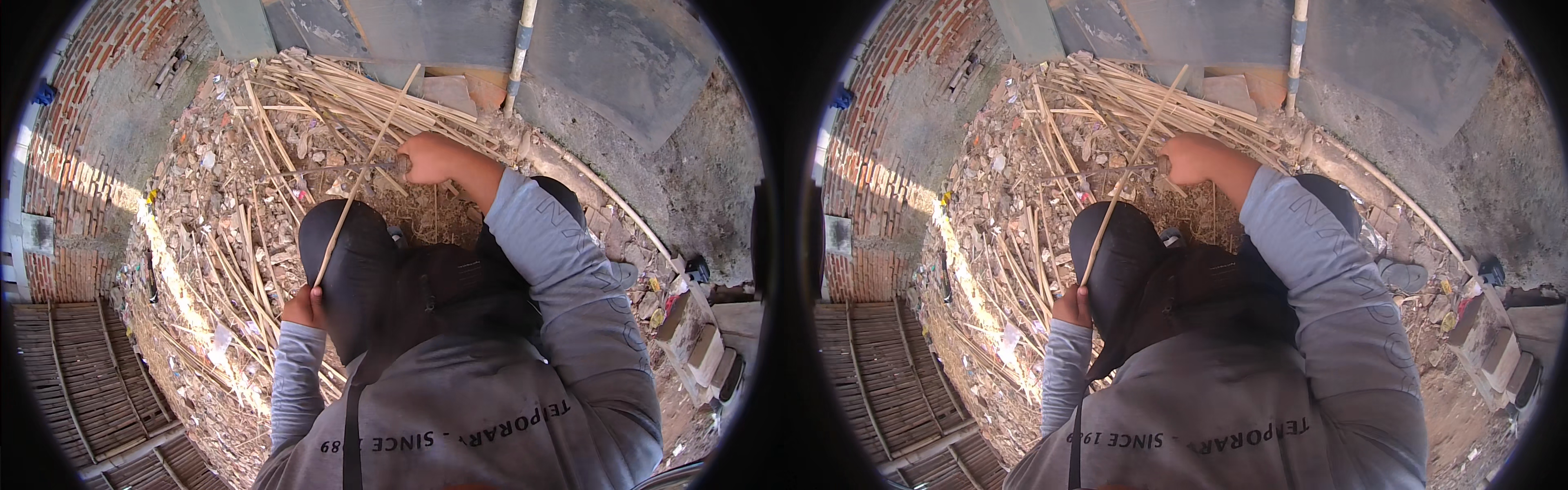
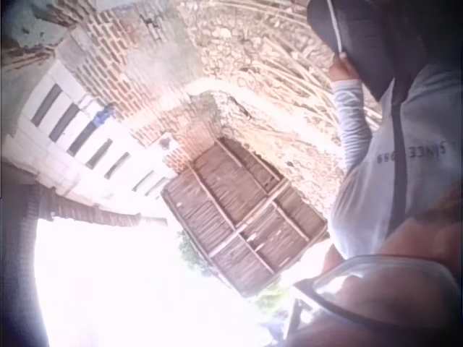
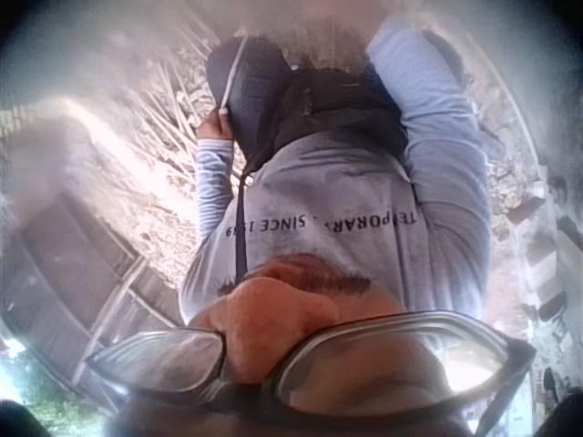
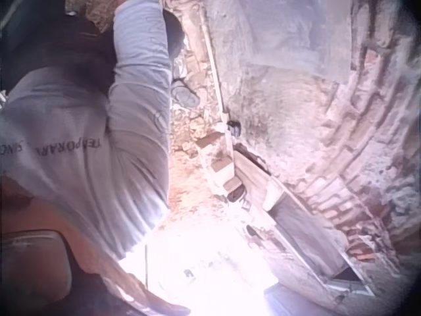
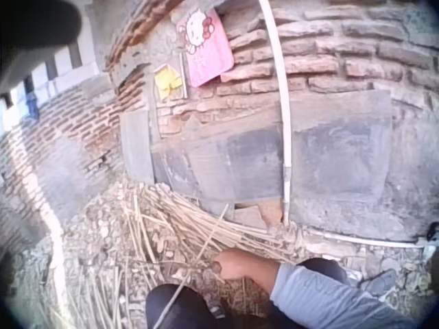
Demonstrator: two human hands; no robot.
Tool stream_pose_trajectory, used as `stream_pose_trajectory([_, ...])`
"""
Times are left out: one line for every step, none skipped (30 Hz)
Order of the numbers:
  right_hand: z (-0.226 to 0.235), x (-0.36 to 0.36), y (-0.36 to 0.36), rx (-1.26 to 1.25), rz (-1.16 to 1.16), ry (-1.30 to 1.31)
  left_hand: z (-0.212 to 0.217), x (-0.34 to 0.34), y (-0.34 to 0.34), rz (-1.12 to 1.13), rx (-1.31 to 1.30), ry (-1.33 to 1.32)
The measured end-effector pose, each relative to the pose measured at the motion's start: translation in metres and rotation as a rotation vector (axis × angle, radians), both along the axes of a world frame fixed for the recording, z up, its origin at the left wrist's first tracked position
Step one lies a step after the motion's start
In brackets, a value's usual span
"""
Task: The person uses a blade to shave thin strips from a bamboo stick, holding the stick with one hand and the tool with the other while sitting on the ground.
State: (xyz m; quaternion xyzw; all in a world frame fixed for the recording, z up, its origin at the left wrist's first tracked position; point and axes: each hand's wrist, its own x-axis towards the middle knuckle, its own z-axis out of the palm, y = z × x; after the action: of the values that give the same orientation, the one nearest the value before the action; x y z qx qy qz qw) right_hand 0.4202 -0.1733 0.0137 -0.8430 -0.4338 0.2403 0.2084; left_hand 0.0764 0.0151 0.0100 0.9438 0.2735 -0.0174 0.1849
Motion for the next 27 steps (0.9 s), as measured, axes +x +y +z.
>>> stream_pose_trajectory([-0.008, 0.004, 0.002, 0.002, -0.014, 0.008, 0.005, 0.01, -0.002, -0.02, 0.022, -0.051])
stream_pose_trajectory([-0.016, 0.005, 0.003, 0.003, -0.03, 0.016, 0.003, 0.006, -0.002, -0.018, 0.003, -0.038])
stream_pose_trajectory([-0.02, 0.004, 0.006, 0.072, -0.055, -0.02, 0.001, 0.004, 0.004, -0.018, -0.003, -0.05])
stream_pose_trajectory([-0.018, -0.004, 0.01, 0.145, -0.067, -0.06, -0.002, 0.001, 0.009, -0.007, -0.006, -0.067])
stream_pose_trajectory([-0.007, -0.011, 0.012, 0.153, -0.044, -0.118, -0.008, -0.006, 0.012, 0.01, 0.023, -0.081])
stream_pose_trajectory([0.008, -0.013, 0.012, 0.12, -0.039, -0.152, -0.007, -0.01, 0.01, 0.013, 0.021, -0.095])
stream_pose_trajectory([0.024, -0.021, 0.01, 0.084, -0.033, -0.164, -0.007, -0.011, 0.008, 0.027, 0.044, -0.092])
stream_pose_trajectory([0.034, -0.031, 0.007, 0.044, -0.03, -0.161, -0.007, -0.013, 0.005, 0.036, 0.064, -0.076])
stream_pose_trajectory([0.037, -0.033, 0.006, -0.002, -0.006, -0.188, -0.006, -0.011, 0.002, 0.033, 0.058, -0.073])
stream_pose_trajectory([0.017, -0.019, 0.003, -0.001, -0.028, -0.097, -0.004, -0.005, -0.002, 0.027, 0.049, -0.076])
stream_pose_trajectory([-0.009, 0.006, -0.002, -0.005, -0.05, -0.027, -0.003, 0.004, -0.007, 0.019, 0.054, -0.053])
stream_pose_trajectory([-0.007, 0.016, 0.002, 0.015, -0.064, 0.033, 0.001, 0.005, -0.003, 0.018, 0.047, -0.034])
stream_pose_trajectory([-0.009, 0.015, 0.003, -0.06, -0.071, 0.024, 0.005, 0.007, 0.001, 0.014, 0.04, -0.015])
stream_pose_trajectory([-0.013, 0.009, 0.0, -0.012, -0.057, -0.042, 0.008, 0.009, 0.004, 0.009, 0.034, 0.002])
stream_pose_trajectory([-0.016, 0.008, -0.003, 0.044, -0.04, -0.125, 0.01, 0.006, 0.005, -0.002, 0.065, 0.013])
stream_pose_trajectory([-0.017, 0.001, -0.005, 0.089, -0.022, -0.187, 0.01, 0.004, 0.004, 0.007, 0.075, -0.006])
stream_pose_trajectory([-0.015, 0.001, -0.004, 0.124, -0.048, -0.193, 0.009, 0.003, 0.001, 0.016, 0.084, -0.024])
stream_pose_trajectory([-0.006, -0.006, -0.003, 0.09, -0.016, -0.194, 0.007, -0.001, 0.001, 0.016, 0.089, -0.02])
stream_pose_trajectory([0.01, -0.014, 0.001, 0.055, 0.021, -0.193, 0.006, -0.003, 0.002, 0.036, 0.088, 0.024])
stream_pose_trajectory([0.022, -0.022, 0.002, 0.014, 0.06, -0.19, 0.002, -0.006, 0.002, 0.024, 0.1, 0.004])
stream_pose_trajectory([0.027, -0.032, 0.004, -0.004, 0.068, -0.255, -0.005, -0.009, 0.003, 0.015, 0.108, -0.023])
stream_pose_trajectory([0.017, -0.022, 0.0, 0.025, -0.005, -0.205, -0.007, -0.004, 0.0, -0.001, 0.118, -0.065])
stream_pose_trajectory([-0.004, -0.004, -0.001, 0.054, -0.077, -0.157, -0.007, 0.001, -0.003, -0.005, 0.106, -0.091])
stream_pose_trajectory([-0.025, 0.006, -0.003, 0.086, -0.15, -0.094, -0.006, -0.003, -0.004, -0.012, 0.098, -0.047])
stream_pose_trajectory([-0.019, 0.015, 0.004, -0.012, -0.11, -0.076, -0.005, 0.002, 0.002, -0.013, 0.106, -0.038])
stream_pose_trajectory([-0.016, 0.019, 0.002, 0.008, -0.115, -0.096, -0.003, 0.006, 0.007, -0.014, 0.113, -0.029])
stream_pose_trajectory([-0.007, 0.011, 0.002, 0.031, -0.107, -0.113, -0.004, 0.001, 0.008, 0.004, 0.135, -0.019])
